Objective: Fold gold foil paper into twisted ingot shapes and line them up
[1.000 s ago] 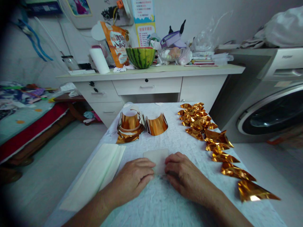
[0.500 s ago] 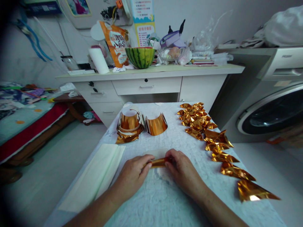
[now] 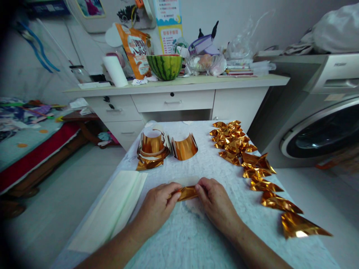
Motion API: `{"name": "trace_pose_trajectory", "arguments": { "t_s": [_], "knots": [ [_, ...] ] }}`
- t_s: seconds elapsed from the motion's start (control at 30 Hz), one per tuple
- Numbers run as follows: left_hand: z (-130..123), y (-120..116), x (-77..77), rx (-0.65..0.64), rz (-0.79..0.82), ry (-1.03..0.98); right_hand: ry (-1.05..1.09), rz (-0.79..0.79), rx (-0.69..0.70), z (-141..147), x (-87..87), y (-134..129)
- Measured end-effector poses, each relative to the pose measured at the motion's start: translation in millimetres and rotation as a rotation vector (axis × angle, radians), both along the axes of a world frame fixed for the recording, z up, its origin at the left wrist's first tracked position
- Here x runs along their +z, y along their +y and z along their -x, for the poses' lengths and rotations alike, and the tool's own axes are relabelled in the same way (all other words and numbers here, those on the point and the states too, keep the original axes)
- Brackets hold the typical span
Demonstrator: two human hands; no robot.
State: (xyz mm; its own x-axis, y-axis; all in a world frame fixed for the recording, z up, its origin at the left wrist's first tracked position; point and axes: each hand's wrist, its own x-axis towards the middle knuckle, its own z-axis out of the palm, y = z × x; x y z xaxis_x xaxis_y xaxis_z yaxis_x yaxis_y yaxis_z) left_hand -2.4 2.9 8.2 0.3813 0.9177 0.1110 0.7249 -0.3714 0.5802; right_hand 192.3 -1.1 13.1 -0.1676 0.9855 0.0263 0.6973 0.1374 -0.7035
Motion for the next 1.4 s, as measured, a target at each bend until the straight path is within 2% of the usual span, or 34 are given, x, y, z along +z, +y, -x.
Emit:
{"name": "trace_pose_trajectory", "arguments": {
  "t_s": [0.2,0.4,0.73,0.93,1.2,1.4],
  "knots": [
    [-1,-2,-2.5,0.038,-0.021,0.022,-0.105,-0.032,-0.037,2,-5.6,-1],
    [-1,-4,2.5,0.041,-0.013,0.067,-0.148,-0.045,-0.062,1,-10.1,1],
    [-1,-5,8.0,0.029,-0.028,0.175,-0.019,-0.046,-0.139,3,-18.2,0],
    [-1,-3,6.2,0.013,-0.016,0.195,-0.042,-0.063,-0.163,0,-18.3,-2],
    [-1,-2,5.0,-0.006,0.005,0.172,-0.121,-0.075,-0.155,-2,-23.2,-3],
    [-2,-3,3.7,0.035,0.002,0.167,-0.216,-0.143,-0.112,-4,-25.8,-2]
  ]
}}
